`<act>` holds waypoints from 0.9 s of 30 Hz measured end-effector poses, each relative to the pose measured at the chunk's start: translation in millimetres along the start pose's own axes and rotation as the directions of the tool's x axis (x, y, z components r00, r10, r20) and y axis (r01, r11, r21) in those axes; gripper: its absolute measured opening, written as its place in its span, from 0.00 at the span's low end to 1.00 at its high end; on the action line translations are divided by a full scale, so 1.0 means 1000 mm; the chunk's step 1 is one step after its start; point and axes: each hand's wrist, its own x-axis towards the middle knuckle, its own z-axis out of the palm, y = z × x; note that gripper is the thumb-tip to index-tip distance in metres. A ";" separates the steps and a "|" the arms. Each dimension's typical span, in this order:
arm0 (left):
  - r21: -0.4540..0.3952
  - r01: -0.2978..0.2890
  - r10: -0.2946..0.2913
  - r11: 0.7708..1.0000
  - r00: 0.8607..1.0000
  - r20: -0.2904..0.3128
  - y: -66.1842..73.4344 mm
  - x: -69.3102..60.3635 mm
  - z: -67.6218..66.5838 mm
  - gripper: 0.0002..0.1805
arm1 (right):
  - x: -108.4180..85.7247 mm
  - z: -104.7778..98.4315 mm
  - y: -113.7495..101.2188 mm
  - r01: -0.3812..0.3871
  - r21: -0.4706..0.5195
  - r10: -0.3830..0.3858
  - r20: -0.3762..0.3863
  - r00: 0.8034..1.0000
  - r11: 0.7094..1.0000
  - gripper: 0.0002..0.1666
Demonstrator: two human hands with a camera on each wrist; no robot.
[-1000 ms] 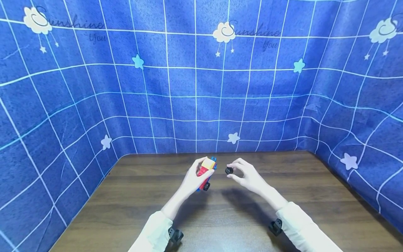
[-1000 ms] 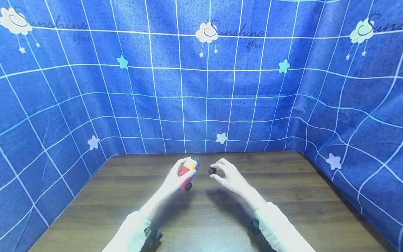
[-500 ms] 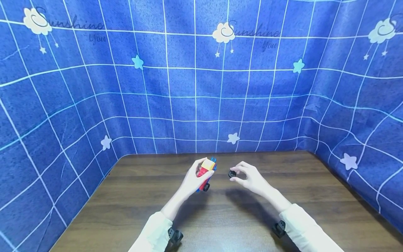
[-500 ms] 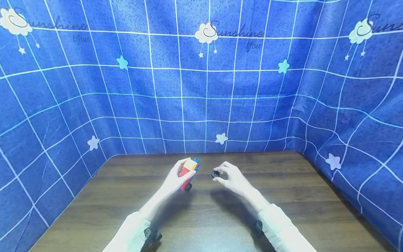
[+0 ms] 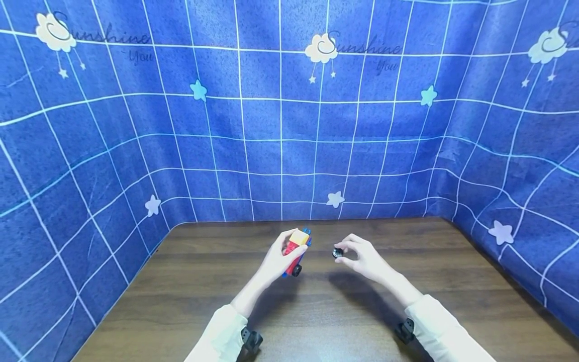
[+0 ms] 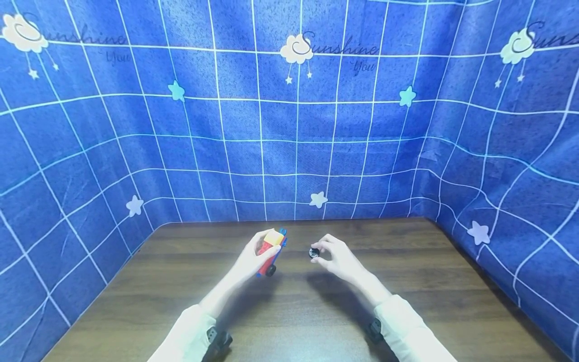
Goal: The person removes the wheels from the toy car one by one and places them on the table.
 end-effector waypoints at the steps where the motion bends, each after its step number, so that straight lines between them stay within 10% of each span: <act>1: 0.001 0.000 0.000 1.000 1.000 0.002 0.000 0.000 0.000 0.28 | -0.001 0.000 0.000 0.003 0.002 -0.003 -0.001 1.000 1.000 0.19; 8: 0.014 0.003 -0.003 1.000 1.000 0.018 -0.004 0.001 0.000 0.28 | -0.005 -0.002 0.007 -0.005 0.010 0.005 0.000 1.000 1.000 0.19; 16: -0.013 0.018 -0.017 1.000 1.000 0.005 -0.038 0.017 0.003 0.29 | -0.010 -0.005 0.013 -0.042 0.014 0.042 0.027 0.999 0.999 0.19; 27: -0.020 0.005 -0.005 1.000 1.000 0.003 -0.040 0.018 0.001 0.29 | -0.020 -0.009 0.021 -0.091 -0.010 0.091 0.056 0.994 0.996 0.19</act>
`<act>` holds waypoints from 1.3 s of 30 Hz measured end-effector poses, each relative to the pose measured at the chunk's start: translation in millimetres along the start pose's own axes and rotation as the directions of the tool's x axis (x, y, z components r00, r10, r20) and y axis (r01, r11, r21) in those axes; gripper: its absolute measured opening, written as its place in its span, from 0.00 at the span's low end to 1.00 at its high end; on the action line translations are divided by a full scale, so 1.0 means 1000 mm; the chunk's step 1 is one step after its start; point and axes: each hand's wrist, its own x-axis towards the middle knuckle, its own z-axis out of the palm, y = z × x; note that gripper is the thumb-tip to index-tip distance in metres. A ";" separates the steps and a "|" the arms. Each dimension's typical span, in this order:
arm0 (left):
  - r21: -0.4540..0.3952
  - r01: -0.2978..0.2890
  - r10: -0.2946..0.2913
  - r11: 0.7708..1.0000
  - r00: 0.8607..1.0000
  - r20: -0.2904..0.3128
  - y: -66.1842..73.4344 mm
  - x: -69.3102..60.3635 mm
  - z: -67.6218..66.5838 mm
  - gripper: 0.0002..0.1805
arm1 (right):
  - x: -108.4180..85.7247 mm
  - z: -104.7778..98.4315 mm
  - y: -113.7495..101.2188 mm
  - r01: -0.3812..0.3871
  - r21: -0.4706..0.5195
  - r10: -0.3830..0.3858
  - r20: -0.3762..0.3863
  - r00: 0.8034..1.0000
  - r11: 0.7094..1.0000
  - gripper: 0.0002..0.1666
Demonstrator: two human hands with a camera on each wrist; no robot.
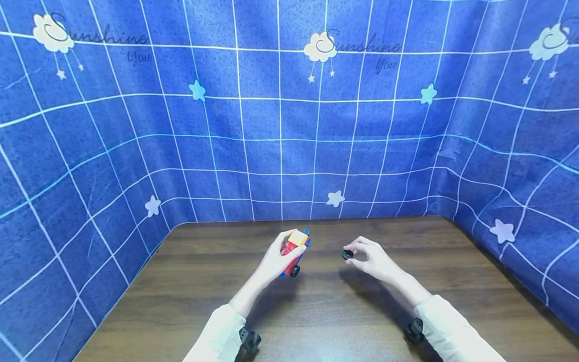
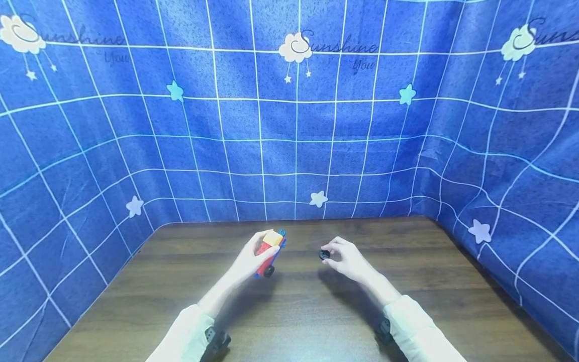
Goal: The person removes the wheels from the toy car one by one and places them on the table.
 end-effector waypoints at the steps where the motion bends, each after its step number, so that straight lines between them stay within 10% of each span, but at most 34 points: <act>1: 0.004 -0.001 0.001 1.000 1.000 -0.001 0.000 0.000 0.000 0.29 | -0.001 0.000 0.001 -0.009 -0.005 0.009 0.004 1.000 1.000 0.18; 15: 0.018 0.018 -0.018 1.000 1.000 0.005 0.001 -0.001 0.000 0.29 | -0.006 -0.004 0.004 -0.039 -0.016 0.040 0.038 0.998 0.999 0.17; 23: 0.032 0.005 -0.006 0.999 0.999 0.039 0.032 -0.015 -0.004 0.28 | -0.009 -0.007 0.011 -0.046 -0.046 0.048 0.053 0.997 0.998 0.17; 39: 0.038 0.008 -0.009 0.999 1.000 0.021 0.027 -0.016 -0.008 0.28 | -0.016 -0.015 0.018 -0.078 -0.090 0.087 0.101 0.991 0.993 0.17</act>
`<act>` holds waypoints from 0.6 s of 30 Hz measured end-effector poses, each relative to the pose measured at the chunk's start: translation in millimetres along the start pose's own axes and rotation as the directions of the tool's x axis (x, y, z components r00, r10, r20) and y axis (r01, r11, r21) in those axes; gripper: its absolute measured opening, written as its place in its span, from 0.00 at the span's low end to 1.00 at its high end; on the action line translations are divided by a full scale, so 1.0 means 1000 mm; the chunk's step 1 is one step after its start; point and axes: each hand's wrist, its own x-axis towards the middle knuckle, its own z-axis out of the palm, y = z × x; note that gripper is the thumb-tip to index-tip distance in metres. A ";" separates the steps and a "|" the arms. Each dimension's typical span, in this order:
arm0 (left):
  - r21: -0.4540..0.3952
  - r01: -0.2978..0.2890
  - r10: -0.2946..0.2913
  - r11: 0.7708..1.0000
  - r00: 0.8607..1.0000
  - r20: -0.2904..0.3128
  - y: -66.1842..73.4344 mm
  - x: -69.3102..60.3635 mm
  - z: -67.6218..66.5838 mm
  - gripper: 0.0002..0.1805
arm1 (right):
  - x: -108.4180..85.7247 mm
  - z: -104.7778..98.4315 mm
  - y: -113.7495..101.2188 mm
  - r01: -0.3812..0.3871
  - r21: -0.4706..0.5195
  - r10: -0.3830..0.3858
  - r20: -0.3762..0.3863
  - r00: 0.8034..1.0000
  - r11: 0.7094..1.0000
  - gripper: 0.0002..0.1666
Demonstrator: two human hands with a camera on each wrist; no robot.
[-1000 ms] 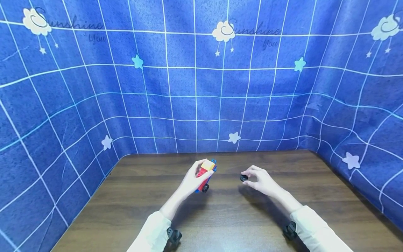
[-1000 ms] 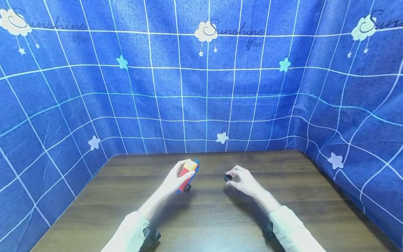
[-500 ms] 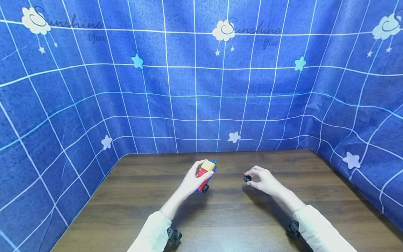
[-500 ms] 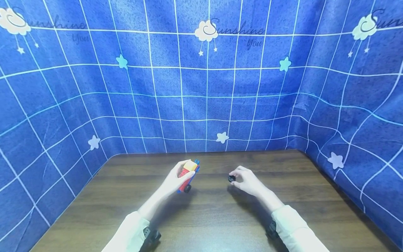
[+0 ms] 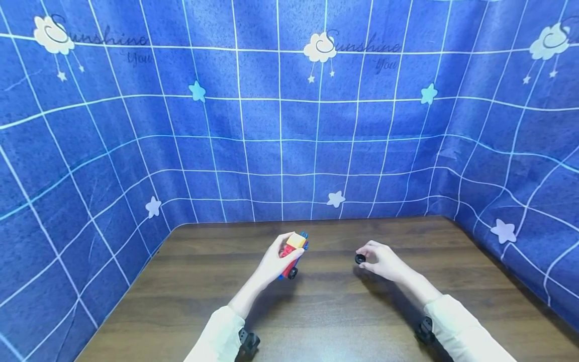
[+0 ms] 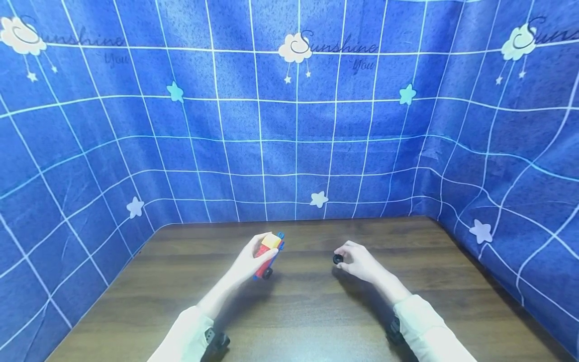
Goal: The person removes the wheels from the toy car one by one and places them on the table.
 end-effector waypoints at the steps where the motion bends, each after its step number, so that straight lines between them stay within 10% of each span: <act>1: -0.002 0.001 -0.001 1.000 1.000 -0.001 -0.001 0.000 0.000 0.28 | -0.001 -0.001 0.000 0.002 -0.003 -0.002 0.000 1.000 1.000 0.17; 18: -0.007 0.012 -0.012 1.000 1.000 -0.007 -0.001 0.000 -0.001 0.28 | -0.006 -0.006 0.012 -0.107 0.016 0.105 0.099 0.989 0.994 0.13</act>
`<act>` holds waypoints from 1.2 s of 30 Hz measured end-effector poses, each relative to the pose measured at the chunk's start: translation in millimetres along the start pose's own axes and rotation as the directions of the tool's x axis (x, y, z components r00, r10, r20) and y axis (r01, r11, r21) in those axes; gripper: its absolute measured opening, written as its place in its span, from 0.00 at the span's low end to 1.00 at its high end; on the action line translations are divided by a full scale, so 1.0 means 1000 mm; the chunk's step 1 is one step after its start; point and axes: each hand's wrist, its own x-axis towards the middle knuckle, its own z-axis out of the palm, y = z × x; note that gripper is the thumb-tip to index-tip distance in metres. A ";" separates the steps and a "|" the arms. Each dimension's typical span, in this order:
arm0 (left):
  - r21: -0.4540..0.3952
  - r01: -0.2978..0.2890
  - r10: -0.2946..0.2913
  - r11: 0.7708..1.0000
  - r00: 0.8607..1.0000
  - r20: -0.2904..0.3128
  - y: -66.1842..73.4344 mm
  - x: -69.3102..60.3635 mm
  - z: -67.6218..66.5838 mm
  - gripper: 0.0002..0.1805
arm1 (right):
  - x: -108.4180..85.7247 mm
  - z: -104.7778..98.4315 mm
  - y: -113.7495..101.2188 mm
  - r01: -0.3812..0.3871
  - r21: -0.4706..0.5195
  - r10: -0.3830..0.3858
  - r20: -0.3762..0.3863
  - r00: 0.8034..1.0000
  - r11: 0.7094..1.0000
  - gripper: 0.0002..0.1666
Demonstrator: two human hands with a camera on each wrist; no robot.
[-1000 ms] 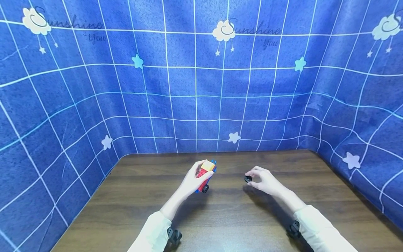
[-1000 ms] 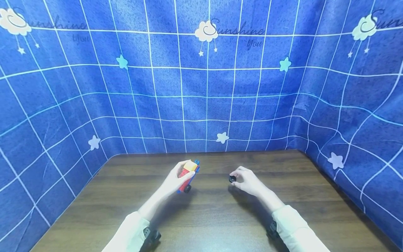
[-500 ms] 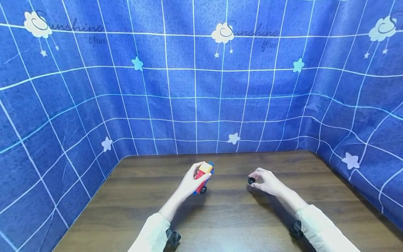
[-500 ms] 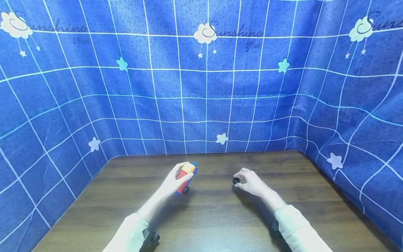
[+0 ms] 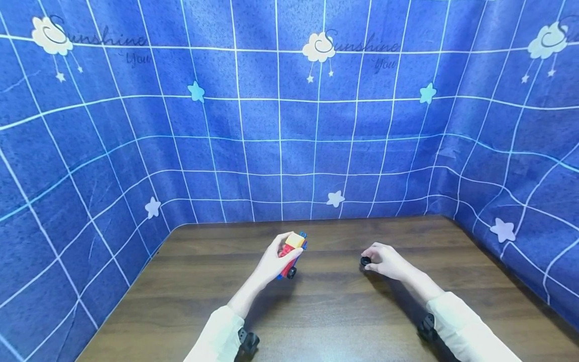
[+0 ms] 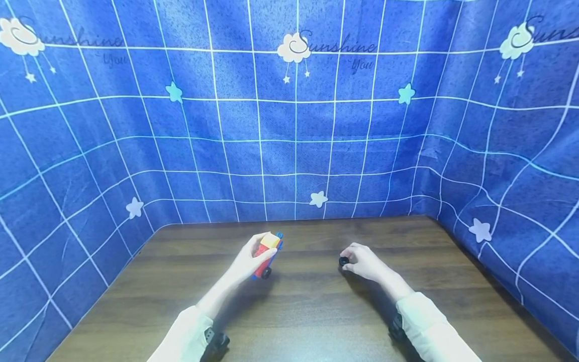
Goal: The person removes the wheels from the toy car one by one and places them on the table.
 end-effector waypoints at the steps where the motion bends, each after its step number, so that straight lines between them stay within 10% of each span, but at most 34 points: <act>1: 0.002 0.000 0.000 1.000 1.000 -0.001 0.000 0.000 0.000 0.28 | 0.000 0.000 0.000 -0.008 0.011 0.008 0.009 1.000 1.000 0.13; 11: 0.018 0.004 -0.004 1.000 1.000 0.007 0.000 0.002 0.000 0.28 | 0.000 -0.001 0.003 -0.083 0.042 0.078 0.107 0.991 0.996 0.15; 20: -0.006 0.007 -0.007 1.000 1.000 0.002 -0.033 0.016 0.004 0.29 | -0.001 0.001 0.001 -0.031 0.034 0.026 0.135 0.991 0.999 0.13; 36: -0.012 0.015 -0.015 1.000 1.000 0.014 -0.034 0.015 0.005 0.29 | -0.001 0.003 0.003 0.004 -0.046 0.002 0.141 0.990 0.999 0.14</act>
